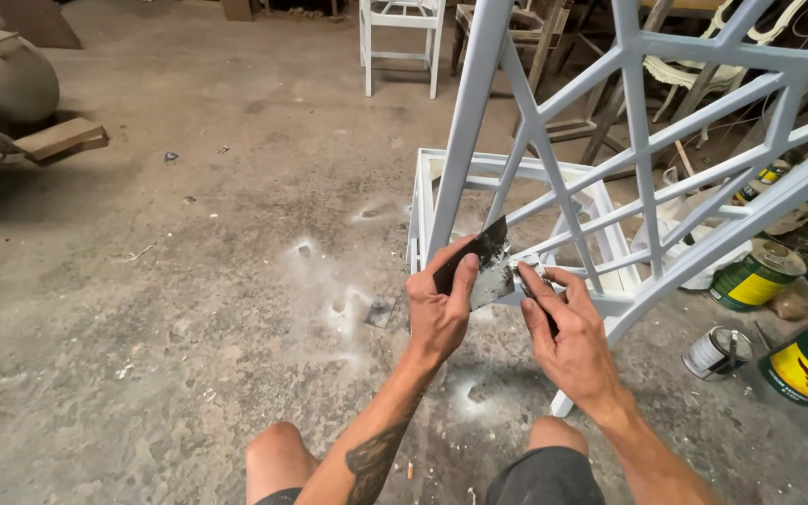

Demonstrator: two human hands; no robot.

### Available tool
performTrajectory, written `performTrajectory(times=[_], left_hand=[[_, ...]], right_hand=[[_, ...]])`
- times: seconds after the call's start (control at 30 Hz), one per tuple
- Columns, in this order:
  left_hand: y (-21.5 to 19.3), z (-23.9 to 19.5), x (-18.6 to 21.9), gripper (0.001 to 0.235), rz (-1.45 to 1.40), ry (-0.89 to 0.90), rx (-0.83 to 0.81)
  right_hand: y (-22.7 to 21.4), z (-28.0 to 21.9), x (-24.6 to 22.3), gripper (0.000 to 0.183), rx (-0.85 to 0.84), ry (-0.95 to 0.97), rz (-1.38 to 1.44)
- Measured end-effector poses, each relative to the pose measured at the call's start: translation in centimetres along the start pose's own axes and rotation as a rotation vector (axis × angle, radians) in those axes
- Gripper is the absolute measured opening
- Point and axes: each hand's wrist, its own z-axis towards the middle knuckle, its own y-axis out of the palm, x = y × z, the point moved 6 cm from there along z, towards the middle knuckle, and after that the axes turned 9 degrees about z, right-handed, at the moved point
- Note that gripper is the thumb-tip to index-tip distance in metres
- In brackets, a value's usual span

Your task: Applying putty to the joints of a white wooden chair frame using a putty knife to fill gaps

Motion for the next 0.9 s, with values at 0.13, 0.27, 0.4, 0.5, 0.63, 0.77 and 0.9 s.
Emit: performTrajectory(times=[0.13, 0.27, 0.4, 0.5, 0.63, 0.77, 0.9], left_hand=[[0.3, 0.0, -0.5, 0.017, -0.016, 0.010, -0.030], [-0.4, 0.8, -0.1, 0.019, -0.040, 0.029, -0.018], [0.2, 6.3, -1.5, 0.023, -0.053, 0.027, -0.067], [1.4, 10.3, 0.8, 0.038, -0.088, 0.053, -0.143], [3.8, 15.3, 0.2, 0.035, -0.065, 0.137, -0.290], [6.8, 16.6, -3.3, 0.025, -0.069, 0.055, -0.414], [7.2, 17.6, -5.4, 0.028, -0.071, 0.020, -0.401]], right_hand=[[0.3, 0.0, 0.4, 0.039, -0.019, -0.034, -0.030], [0.3, -0.6, 2.8, 0.038, -0.070, 0.009, -0.129], [-2.0, 2.3, 3.4, 0.043, 0.132, 0.093, -0.029], [-5.1, 5.9, 2.6, 0.043, 0.306, 0.059, 0.038], [-8.6, 12.2, 3.4, 0.045, 0.659, -0.312, -0.135], [-9.9, 17.2, 2.0, 0.045, 0.793, -0.404, -0.212], [-10.4, 20.4, 2.9, 0.044, 0.842, -0.398, -0.178]])
